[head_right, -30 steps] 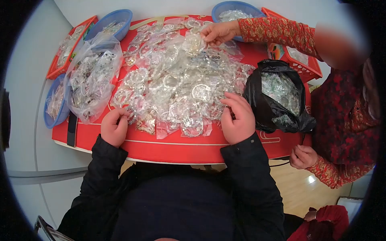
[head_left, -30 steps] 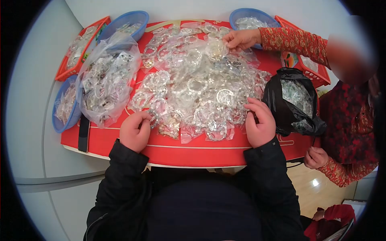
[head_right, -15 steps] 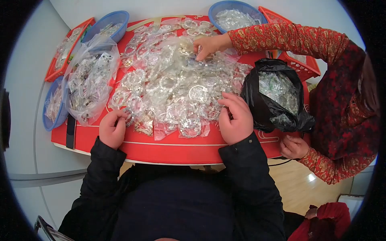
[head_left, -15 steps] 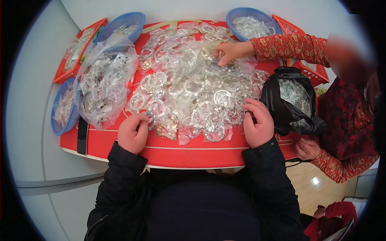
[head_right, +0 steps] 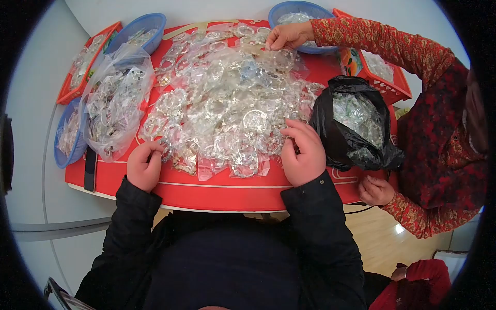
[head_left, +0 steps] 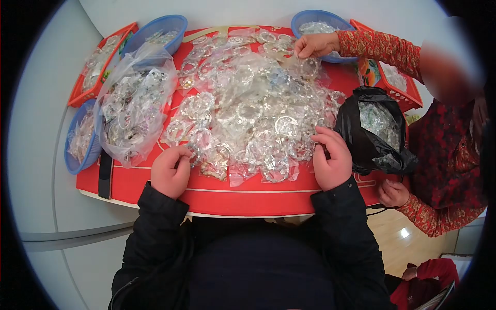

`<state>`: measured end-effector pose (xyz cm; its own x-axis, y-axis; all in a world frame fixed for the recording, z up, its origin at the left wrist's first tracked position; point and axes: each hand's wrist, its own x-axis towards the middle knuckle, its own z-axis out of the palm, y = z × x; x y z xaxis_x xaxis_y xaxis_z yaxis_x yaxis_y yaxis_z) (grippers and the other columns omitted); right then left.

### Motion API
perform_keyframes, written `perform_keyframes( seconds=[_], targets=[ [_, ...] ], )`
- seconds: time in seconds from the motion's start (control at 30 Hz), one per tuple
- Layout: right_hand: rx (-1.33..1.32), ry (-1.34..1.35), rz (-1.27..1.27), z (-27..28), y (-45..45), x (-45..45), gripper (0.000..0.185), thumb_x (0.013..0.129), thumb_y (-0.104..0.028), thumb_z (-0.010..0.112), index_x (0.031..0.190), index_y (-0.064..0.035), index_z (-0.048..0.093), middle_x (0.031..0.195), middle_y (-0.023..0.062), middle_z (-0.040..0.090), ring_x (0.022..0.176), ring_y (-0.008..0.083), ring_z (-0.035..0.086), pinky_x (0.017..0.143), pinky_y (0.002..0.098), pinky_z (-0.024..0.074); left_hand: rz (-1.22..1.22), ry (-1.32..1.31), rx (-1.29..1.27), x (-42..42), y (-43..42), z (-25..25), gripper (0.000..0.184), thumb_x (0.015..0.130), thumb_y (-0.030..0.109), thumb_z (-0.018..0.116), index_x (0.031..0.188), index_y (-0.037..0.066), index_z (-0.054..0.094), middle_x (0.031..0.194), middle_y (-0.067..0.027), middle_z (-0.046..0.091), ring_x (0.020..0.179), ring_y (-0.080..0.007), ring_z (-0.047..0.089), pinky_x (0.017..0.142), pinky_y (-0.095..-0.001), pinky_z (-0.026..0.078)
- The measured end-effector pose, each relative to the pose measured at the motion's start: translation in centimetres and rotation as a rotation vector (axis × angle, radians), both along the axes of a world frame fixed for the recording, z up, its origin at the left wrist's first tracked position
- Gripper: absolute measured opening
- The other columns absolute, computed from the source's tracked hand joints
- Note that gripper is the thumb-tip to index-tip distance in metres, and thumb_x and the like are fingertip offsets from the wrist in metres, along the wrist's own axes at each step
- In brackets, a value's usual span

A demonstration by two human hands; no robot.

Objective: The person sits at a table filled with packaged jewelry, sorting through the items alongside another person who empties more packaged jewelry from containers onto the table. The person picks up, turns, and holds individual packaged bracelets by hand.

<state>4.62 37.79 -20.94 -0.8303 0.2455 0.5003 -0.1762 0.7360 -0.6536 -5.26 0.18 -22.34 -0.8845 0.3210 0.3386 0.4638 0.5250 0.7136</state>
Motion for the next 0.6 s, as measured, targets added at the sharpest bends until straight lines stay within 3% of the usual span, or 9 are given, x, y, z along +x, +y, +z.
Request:
perform_keyframes(
  seconds=[0.6],
  targets=[
    [0.006,0.014,0.012,0.03,0.08,-0.01,0.020,0.085,0.003,0.062,0.101,-0.0020,0.072,0.118,0.0179,0.071,0.116,0.0367,0.065,0.098,0.0420,0.0520,-0.004,0.003,-0.017,-0.03,-0.10,0.13,0.010,0.092,-0.002,0.061,0.099,0.002,0.067,0.085,-0.0121,0.069,0.077,-0.0240,0.067,0.071,-0.0336,0.052]
  ],
)
